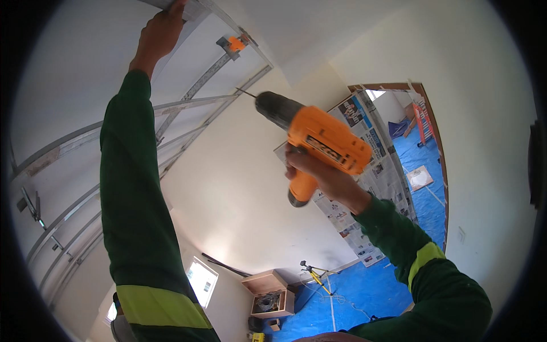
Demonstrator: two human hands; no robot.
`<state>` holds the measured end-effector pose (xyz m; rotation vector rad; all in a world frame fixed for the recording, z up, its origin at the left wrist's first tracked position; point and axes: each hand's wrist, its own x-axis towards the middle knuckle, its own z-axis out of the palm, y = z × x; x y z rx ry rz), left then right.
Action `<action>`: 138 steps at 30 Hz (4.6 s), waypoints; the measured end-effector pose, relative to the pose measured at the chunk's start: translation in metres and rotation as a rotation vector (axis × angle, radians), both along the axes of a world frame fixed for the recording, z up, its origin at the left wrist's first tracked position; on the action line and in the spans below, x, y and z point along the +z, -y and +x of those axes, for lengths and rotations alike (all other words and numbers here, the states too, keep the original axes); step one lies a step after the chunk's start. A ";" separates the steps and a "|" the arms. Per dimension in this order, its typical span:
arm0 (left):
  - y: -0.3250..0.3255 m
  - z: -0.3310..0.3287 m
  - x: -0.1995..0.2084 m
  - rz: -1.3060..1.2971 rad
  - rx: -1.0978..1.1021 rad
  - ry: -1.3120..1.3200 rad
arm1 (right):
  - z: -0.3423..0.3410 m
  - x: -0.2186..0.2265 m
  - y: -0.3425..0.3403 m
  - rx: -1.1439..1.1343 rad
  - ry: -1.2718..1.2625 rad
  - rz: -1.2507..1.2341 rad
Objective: The person installs metal ceiling tracks by positioning them against the ceiling, cutting them to length with pliers, and securing them with a cordless drill. The person repeatedly positions, cuts, and drills the tracks along the ceiling grid.
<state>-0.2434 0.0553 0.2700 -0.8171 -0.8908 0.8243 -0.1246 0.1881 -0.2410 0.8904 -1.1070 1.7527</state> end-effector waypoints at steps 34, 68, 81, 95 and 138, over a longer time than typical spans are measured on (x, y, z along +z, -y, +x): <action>-0.032 -0.044 0.006 0.261 -0.300 0.377 | -0.108 0.215 0.027 0.214 -0.471 -0.292; -0.039 -0.034 -0.010 0.403 -0.324 0.467 | -0.117 0.214 0.021 0.041 -0.488 -0.252; -0.050 -0.022 -0.034 0.536 -0.319 0.519 | -0.125 0.219 0.014 -0.118 -0.486 -0.195; -0.052 -0.019 -0.047 0.612 -0.359 0.596 | -0.123 0.217 0.007 -0.137 -0.508 -0.195; -0.052 -0.024 -0.047 0.617 -0.337 0.542 | -0.123 0.216 -0.001 -0.219 -0.489 -0.138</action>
